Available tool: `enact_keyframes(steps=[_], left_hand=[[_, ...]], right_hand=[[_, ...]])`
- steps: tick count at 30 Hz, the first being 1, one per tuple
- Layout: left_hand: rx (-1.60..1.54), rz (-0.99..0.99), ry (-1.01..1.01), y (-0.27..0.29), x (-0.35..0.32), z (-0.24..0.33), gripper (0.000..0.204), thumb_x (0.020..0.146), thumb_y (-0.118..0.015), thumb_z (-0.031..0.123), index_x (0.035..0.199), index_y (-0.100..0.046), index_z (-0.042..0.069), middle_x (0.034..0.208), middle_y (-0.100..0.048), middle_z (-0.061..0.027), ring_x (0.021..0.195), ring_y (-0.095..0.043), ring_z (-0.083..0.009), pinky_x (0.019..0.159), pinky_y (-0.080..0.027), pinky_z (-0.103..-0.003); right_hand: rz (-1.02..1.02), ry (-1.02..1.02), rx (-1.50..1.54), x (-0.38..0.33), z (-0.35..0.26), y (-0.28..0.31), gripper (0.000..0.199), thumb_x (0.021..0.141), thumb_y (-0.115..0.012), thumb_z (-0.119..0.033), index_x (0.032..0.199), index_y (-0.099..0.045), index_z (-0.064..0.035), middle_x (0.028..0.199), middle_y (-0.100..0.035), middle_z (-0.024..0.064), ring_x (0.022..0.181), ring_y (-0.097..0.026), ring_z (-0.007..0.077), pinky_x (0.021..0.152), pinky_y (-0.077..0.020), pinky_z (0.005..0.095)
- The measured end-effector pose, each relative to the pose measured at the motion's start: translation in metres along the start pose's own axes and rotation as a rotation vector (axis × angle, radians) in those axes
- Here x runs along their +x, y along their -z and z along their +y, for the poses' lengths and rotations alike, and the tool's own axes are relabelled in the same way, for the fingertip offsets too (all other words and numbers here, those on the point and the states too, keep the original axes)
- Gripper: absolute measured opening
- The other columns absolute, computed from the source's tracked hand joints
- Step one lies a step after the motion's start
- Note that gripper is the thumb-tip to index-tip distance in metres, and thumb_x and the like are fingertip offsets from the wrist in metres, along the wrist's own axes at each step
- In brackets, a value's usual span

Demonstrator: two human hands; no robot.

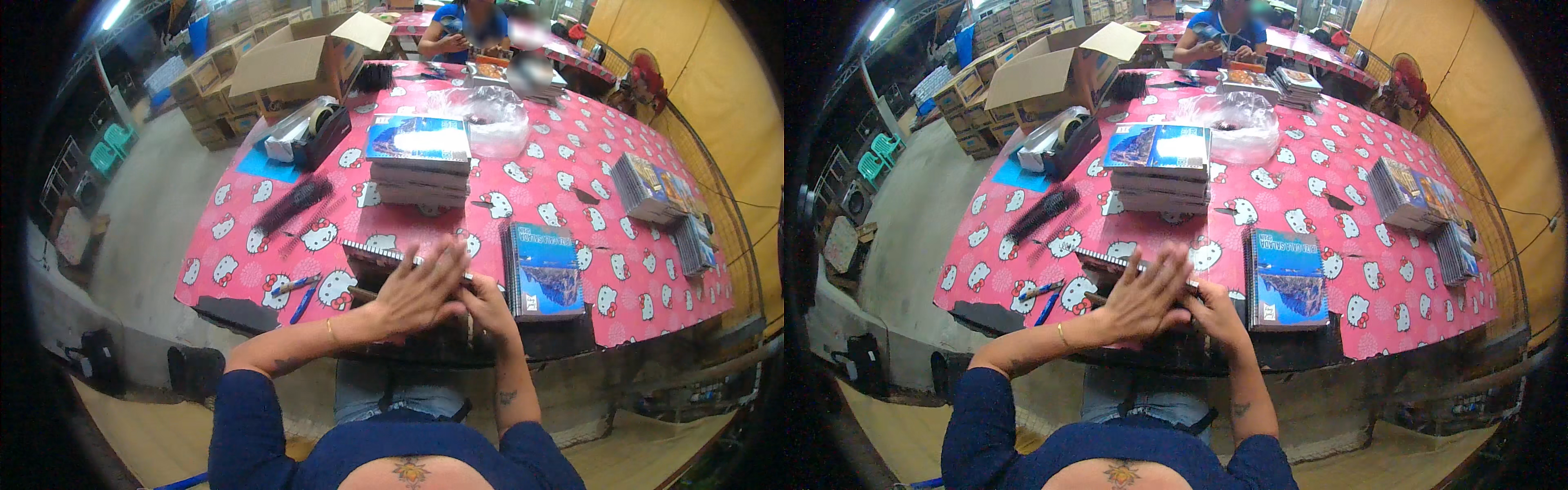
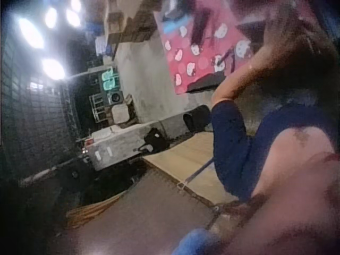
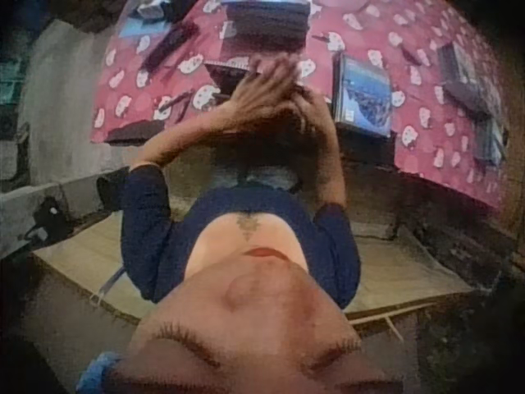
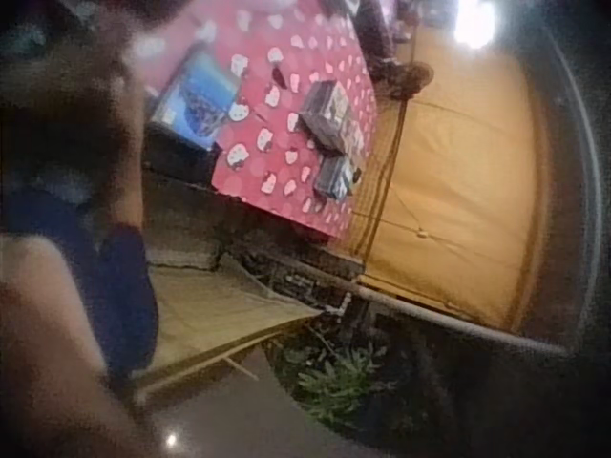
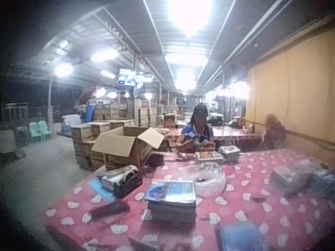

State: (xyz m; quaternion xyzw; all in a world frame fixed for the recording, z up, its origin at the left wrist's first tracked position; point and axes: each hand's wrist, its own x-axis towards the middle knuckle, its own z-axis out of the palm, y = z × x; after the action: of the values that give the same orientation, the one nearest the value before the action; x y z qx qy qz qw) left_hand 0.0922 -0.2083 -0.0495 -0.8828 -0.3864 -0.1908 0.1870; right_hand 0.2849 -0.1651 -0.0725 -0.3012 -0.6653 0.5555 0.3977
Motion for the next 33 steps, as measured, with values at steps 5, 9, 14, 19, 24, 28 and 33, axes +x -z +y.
enact_keyframes(steps=[5,9,14,19,24,28,33], left_hand=[[-0.328,0.162,0.24,0.015,-0.015,0.02,0.074,0.096,-0.054,0.044,0.15,-0.033,-0.002,0.156,-0.028,-0.0254,0.147,-0.024,-0.0404,0.118,-0.011,-0.057],[-0.9,0.263,0.699,0.038,-0.032,0.034,0.056,0.097,-0.058,0.022,0.143,-0.04,-0.004,0.141,-0.044,-0.0251,0.126,-0.047,-0.0374,0.111,-0.034,-0.045],[-1.454,0.034,0.668,0.036,-0.057,-0.008,0.034,0.105,-0.046,0.021,0.122,-0.065,-0.002,0.126,-0.062,-0.0168,0.124,-0.055,-0.0284,0.108,-0.039,-0.038],[-0.082,-0.107,0.882,0.026,-0.137,-0.08,0.036,0.087,-0.07,0.027,0.116,-0.066,0.007,0.117,-0.062,-0.0191,0.113,-0.057,-0.038,0.097,-0.044,-0.047],[0.045,-0.046,0.809,0.033,-0.196,-0.064,0.038,0.093,-0.064,0.03,0.124,-0.063,0.01,0.106,-0.063,-0.017,0.1,-0.059,-0.0339,0.086,-0.047,-0.045],[-0.863,0.238,1.281,0.05,-0.163,-0.052,0.033,0.099,-0.054,0.023,0.124,-0.061,0.002,0.101,-0.067,-0.0133,0.079,-0.065,-0.0236,0.066,-0.053,-0.038],[-1.933,0.363,1.34,0.101,-0.103,-0.007,0.037,0.102,-0.049,0.022,0.125,-0.054,-0.007,0.107,-0.067,-0.0179,0.092,-0.07,-0.0283,0.076,-0.06,-0.039]], right_hand=[[0.122,-0.052,-0.085,-0.013,-0.008,-0.006,0.031,0.095,-0.063,-0.011,0.124,-0.063,0.0007,0.099,-0.072,0.0107,0.092,-0.064,0.0136,0.085,-0.0513,0.0315],[0.315,0.043,-0.325,-0.048,-0.04,-0.048,0.046,0.087,-0.075,-0.016,0.127,-0.059,0.001,0.116,-0.067,0.0182,0.107,-0.065,0.027,0.091,-0.0514,0.0364],[0.099,0.57,-0.863,-0.064,-0.041,-0.079,0.042,0.076,-0.082,-0.028,0.114,-0.067,-0.0163,0.12,-0.055,0.0085,0.109,-0.054,0.0282,0.095,-0.042,0.0415],[0.259,0.562,-1.148,-0.014,-0.026,-0.111,0.047,0.079,-0.075,-0.024,0.125,-0.067,-0.0276,0.108,-0.053,-0.001,0.102,-0.049,0.0192,0.088,-0.0326,0.0371],[0.292,0.629,-1.155,0.027,-0.08,-0.118,0.038,0.087,-0.068,-0.026,0.124,-0.067,-0.0159,0.11,-0.061,0.0028,0.1,-0.057,0.0221,0.086,-0.0398,0.0399],[0.124,0.513,-1.117,0.056,-0.076,-0.11,0.022,0.087,-0.07,-0.024,0.105,-0.07,-0.012,0.089,-0.069,0.0057,0.083,-0.066,0.0239,0.077,-0.0473,0.0385],[0.155,0.512,-1.031,0.055,-0.07,-0.113,0.017,0.085,-0.071,-0.023,0.098,-0.07,-0.0119,0.083,-0.068,0.0049,0.075,-0.066,0.0254,0.069,-0.0482,0.038]])
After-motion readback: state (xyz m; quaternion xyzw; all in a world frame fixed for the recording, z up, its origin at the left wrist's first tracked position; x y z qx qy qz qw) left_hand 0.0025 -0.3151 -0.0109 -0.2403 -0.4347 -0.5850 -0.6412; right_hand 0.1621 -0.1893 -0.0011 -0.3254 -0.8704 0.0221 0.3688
